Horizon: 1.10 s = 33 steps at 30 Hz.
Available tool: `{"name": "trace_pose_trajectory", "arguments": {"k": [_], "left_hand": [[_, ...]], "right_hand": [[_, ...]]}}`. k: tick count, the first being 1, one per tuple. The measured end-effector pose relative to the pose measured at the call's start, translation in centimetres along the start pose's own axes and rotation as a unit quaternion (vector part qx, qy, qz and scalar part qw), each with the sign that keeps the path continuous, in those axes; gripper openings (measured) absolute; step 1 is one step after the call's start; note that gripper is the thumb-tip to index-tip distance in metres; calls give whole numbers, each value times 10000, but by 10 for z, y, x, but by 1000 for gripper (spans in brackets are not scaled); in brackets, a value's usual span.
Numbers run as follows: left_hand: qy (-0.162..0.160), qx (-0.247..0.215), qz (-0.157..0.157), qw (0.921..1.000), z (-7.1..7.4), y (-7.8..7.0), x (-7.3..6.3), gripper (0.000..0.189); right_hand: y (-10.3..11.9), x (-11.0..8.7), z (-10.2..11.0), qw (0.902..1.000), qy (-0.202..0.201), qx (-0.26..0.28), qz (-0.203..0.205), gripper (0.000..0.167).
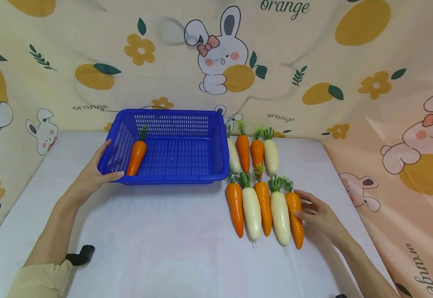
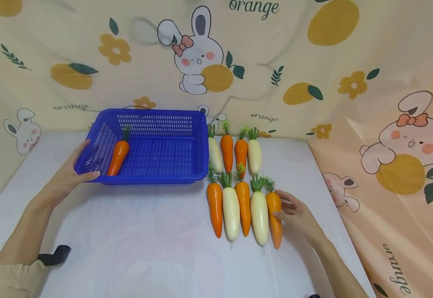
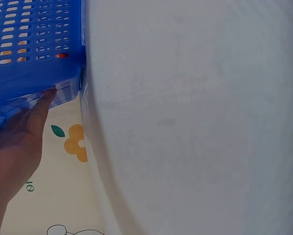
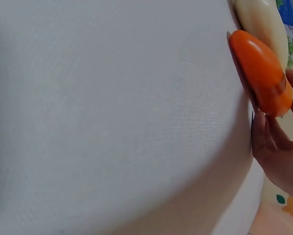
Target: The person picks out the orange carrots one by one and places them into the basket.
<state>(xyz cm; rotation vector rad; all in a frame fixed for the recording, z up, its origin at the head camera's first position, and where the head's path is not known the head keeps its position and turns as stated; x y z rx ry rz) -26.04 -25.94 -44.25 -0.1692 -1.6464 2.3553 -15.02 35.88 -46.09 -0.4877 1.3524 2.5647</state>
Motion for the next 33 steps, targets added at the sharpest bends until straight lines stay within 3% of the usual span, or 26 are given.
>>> {"name": "trace_pose_trajectory", "arguments": {"k": [9, 14, 25, 33], "left_hand": [[-6, -55, -60, 10000, -2, -2, 0, 102], [-1, -53, -57, 10000, -1, -3, 0, 101], [28, -166, -120, 9998, -1, -5, 1, 101], [7, -134, -132, 9998, -1, -3, 2, 102]], "right_hand": [[1, 9, -4, 9979, 32, -613, -195, 75], [7, 9, -5, 9981, 109, -566, -229, 71], [15, 10, 10, 9992, 4, 321, -217, 66], [39, 13, 14, 9880, 485, 1464, 45, 64]]}}
Point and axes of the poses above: each hand's wrist, its own x-axis towards the middle knuckle, its own z-axis out of the back of the hand, y = z × x, the point moved 8 cm from there along x, towards the middle knuckle, and after that the axes turned 13 degrees about -z, right-handed, at the moved point
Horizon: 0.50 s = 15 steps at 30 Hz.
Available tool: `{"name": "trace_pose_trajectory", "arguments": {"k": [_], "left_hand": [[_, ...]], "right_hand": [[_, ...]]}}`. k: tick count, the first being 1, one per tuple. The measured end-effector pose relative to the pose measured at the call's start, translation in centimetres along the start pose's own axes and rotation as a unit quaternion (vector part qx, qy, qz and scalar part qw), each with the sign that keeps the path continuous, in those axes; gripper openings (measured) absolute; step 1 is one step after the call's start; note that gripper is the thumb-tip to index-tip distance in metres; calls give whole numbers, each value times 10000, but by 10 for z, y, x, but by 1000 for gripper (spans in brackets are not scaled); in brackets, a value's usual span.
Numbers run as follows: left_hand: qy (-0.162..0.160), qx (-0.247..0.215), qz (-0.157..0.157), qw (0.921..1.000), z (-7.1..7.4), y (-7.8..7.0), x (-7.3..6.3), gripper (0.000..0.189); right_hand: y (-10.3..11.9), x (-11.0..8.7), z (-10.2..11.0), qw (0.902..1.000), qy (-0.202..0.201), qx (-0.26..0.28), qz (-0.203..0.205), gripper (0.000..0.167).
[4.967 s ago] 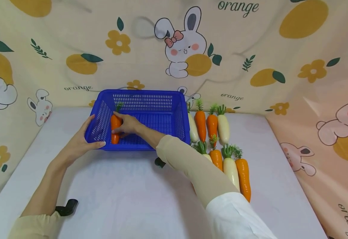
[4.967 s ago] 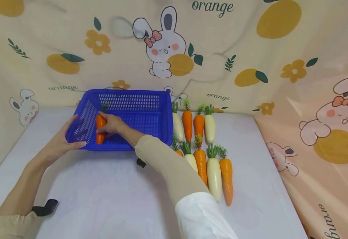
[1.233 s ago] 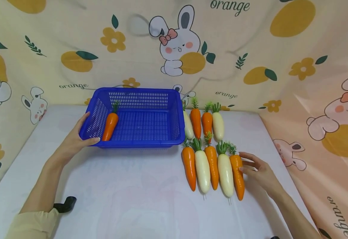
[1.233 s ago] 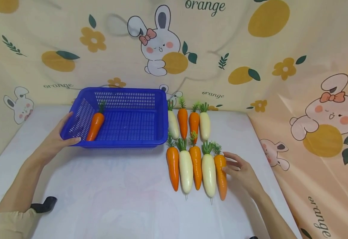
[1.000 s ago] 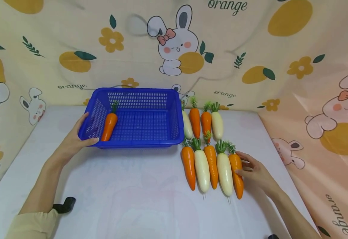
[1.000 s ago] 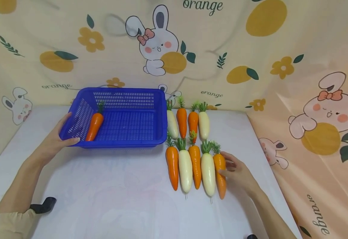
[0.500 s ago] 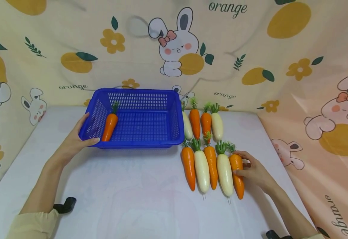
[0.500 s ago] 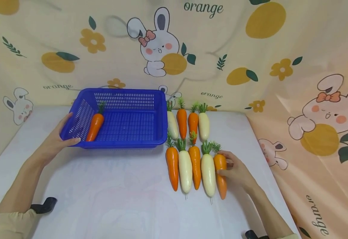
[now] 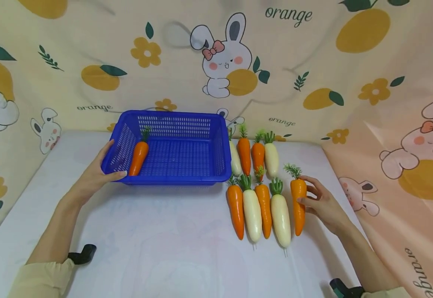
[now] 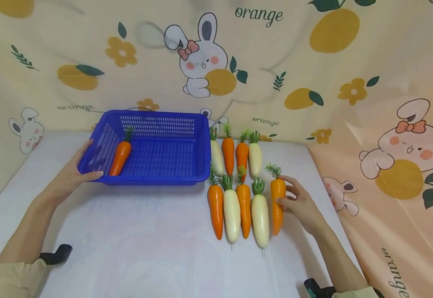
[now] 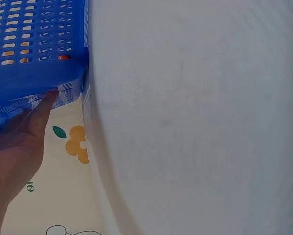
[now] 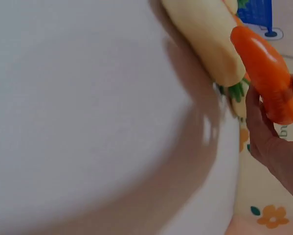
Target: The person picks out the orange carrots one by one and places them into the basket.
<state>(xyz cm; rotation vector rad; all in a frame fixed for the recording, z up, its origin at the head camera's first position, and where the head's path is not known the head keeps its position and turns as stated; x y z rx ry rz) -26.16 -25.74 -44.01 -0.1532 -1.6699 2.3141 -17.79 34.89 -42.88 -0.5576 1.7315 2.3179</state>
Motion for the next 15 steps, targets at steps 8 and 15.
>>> {"name": "trace_pose_trajectory", "arguments": {"k": [8, 15], "left_hand": [[41, -16, 9, 10000, 0, 5, 2, 103], [4, 112, 92, 9999, 1, 2, 0, 101]], "right_hand": [[20, 10, -10, 9999, 147, 25, 40, 63], [51, 24, -29, 9992, 395, -36, 13, 63]]}}
Point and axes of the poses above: each hand's wrist, its own x-axis towards the middle knuckle, its own z-axis out of the back of the hand, y = z × x, the point moved 8 cm from there along x, towards the middle knuckle, and after that the axes turned 13 degrees about -z, right-handed, at the moved point
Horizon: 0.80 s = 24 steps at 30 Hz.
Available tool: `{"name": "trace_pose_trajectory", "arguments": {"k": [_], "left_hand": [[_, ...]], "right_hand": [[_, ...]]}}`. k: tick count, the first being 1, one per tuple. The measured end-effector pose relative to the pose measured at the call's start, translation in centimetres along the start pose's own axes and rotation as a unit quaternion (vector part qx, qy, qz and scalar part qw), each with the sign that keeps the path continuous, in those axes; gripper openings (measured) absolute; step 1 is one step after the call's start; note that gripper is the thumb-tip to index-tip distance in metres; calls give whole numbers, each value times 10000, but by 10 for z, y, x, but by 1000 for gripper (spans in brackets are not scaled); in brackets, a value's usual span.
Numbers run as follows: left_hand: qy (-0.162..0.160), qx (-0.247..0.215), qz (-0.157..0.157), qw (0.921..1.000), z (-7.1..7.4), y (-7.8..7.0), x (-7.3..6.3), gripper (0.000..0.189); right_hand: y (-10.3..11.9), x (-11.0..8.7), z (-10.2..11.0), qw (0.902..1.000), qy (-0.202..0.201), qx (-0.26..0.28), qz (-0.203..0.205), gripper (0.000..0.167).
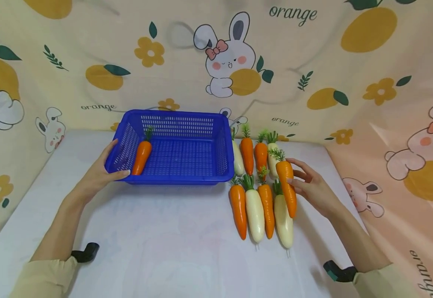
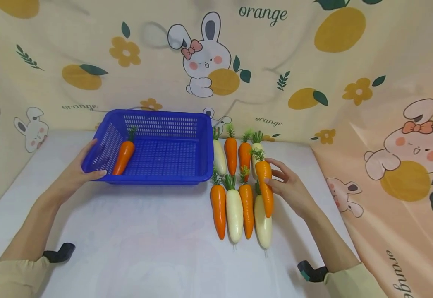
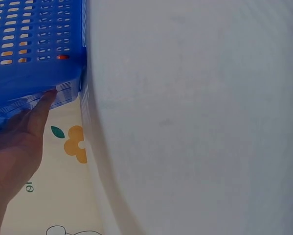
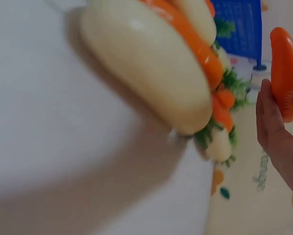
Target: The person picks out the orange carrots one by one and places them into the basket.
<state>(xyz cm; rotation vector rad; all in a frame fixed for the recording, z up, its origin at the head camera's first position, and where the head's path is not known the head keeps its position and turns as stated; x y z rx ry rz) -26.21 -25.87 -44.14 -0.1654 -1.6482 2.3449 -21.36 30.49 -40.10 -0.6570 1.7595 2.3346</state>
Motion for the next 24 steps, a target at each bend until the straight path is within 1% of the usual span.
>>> {"name": "trace_pose_trajectory", "arguments": {"k": [4, 11, 14, 19, 21, 24], "left_hand": [[-10, -4, -15, 10000, 0, 0, 1, 101], [-20, 82, -84, 9999, 7, -4, -1, 101], [14, 71, -82, 9999, 7, -5, 1, 102], [-1, -41, -60, 10000, 5, -2, 3, 102], [8, -86, -41, 10000, 3, -1, 2, 102], [58, -115, 11, 9999, 1, 2, 0, 103]], "right_hand": [[19, 11, -11, 9999, 152, 39, 44, 63], [55, 30, -39, 9982, 409, 257, 346, 64], [65, 36, -48, 9983, 455, 101, 354, 68], [80, 49, -62, 9987, 352, -307, 195, 71], [85, 54, -70, 9987, 337, -362, 151, 70], [95, 62, -84, 9983, 423, -365, 164, 69]]}}
Point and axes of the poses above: each hand's wrist, its own x-axis towards the middle knuckle, its own z-axis out of the back of the hand, y = z × x, the point moved 8 cm from there along x, towards the middle knuckle, and after that the axes turned 13 degrees about -z, right-handed, at the moved point
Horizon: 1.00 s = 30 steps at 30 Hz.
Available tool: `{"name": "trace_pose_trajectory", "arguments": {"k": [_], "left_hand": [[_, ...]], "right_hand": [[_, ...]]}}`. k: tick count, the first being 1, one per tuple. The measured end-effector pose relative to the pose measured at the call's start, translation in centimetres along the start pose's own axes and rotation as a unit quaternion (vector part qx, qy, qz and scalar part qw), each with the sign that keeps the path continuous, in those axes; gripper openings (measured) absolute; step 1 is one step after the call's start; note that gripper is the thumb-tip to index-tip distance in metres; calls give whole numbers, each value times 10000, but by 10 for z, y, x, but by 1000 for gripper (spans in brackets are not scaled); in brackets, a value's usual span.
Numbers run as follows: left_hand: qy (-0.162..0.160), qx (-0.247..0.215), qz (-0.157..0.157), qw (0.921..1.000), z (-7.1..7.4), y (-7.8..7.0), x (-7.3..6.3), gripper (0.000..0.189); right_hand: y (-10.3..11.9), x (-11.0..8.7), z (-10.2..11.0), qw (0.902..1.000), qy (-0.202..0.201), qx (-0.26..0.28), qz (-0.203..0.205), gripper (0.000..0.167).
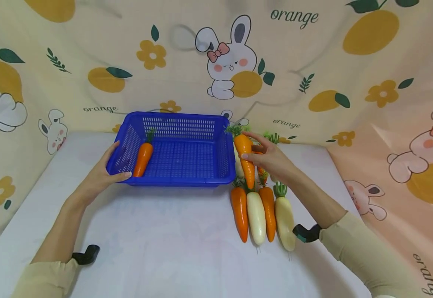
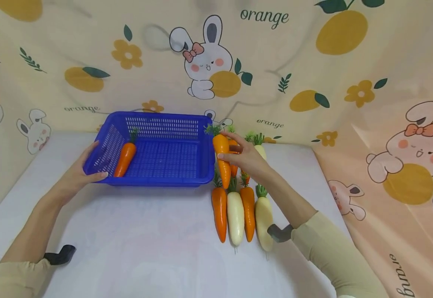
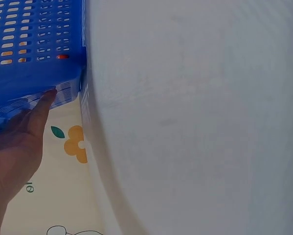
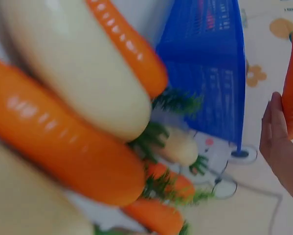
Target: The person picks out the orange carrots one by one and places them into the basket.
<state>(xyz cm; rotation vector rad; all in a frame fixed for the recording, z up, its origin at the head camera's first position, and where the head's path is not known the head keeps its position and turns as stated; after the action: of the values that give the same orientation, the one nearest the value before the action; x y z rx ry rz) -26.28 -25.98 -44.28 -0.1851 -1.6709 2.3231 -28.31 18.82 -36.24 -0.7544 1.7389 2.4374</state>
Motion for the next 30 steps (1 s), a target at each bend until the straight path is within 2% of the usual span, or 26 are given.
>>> {"name": "trace_pose_trajectory", "arguments": {"k": [11, 16, 21, 30], "left_hand": [[-40, 2, 25, 10000, 1, 2, 1, 102], [-57, 64, 33, 10000, 1, 3, 1, 103], [-68, 56, 45, 10000, 2, 4, 1, 102], [-67, 7, 8, 10000, 1, 4, 2, 101]], "right_hand": [[32, 38, -51, 9984, 475, 191, 237, 68], [40, 56, -73, 9980, 539, 229, 255, 70], [46, 77, -94, 9984, 494, 33, 268, 70], [48, 110, -131, 9982, 469, -141, 343, 72]]}}
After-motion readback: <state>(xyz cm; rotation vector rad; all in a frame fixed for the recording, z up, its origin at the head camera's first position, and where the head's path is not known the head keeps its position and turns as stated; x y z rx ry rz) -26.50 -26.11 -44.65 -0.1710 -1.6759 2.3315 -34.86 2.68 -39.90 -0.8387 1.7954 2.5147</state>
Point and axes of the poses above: each hand's wrist, its own x-axis towards the middle knuckle, its own z-axis out of the back of the hand, y = z × x, the point moved 8 cm from there along x, towards the middle knuckle, and after that the axes turned 13 degrees about -z, right-handed, at the moved point
